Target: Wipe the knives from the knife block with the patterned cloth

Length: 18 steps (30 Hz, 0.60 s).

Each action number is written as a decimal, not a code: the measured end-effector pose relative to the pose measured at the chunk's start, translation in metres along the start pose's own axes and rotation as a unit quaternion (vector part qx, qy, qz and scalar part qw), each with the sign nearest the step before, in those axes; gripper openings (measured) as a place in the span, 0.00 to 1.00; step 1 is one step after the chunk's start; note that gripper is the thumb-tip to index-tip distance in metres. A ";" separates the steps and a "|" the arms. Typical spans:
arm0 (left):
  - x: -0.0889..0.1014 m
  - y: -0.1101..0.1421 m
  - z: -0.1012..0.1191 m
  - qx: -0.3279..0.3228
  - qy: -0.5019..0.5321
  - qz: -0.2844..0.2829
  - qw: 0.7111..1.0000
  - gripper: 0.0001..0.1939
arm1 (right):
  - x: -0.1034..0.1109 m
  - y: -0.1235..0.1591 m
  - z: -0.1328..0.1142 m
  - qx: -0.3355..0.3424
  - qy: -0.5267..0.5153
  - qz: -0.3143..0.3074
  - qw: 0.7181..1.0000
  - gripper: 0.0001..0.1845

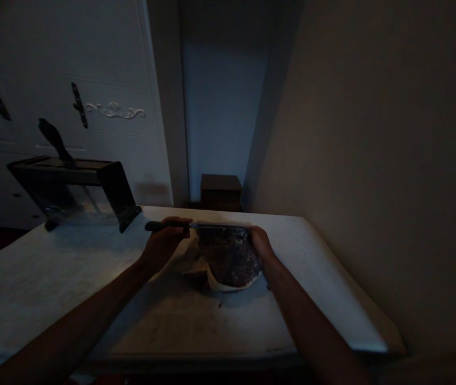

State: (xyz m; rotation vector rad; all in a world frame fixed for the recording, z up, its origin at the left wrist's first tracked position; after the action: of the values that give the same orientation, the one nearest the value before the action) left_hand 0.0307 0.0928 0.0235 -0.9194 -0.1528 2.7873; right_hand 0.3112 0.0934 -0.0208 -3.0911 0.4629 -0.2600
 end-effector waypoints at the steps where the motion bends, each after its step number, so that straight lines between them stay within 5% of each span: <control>1: -0.001 0.001 -0.003 0.010 0.001 -0.010 1.000 0.11 | -0.002 0.000 0.003 -0.018 -0.024 -0.012 0.999 0.10; 8: 0.002 0.005 -0.027 0.094 0.006 -0.064 0.993 0.14 | -0.012 0.000 0.011 -0.097 -0.153 -0.091 0.979 0.11; 14: 0.002 0.011 -0.021 0.120 -0.023 -0.095 0.988 0.13 | -0.016 0.009 0.006 -0.134 -0.207 -0.099 0.964 0.22; 18: 0.000 0.017 -0.016 0.141 -0.056 -0.142 0.978 0.19 | -0.024 0.016 -0.004 -0.122 -0.232 -0.111 0.958 0.18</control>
State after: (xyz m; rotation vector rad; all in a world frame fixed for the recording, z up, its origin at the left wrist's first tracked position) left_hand 0.0371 0.0766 0.0077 -0.6195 0.0874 2.5090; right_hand 0.2830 0.0850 -0.0212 -3.2774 0.1382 0.5596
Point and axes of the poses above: each hand's wrist, its own y-axis away from the middle knuckle, its own x-axis out of the back of the hand, z = x × y, the point moved 7 cm from there along -y, towards the middle knuckle, and after that the axes turned 1 degree about x, right-handed, at the moved point
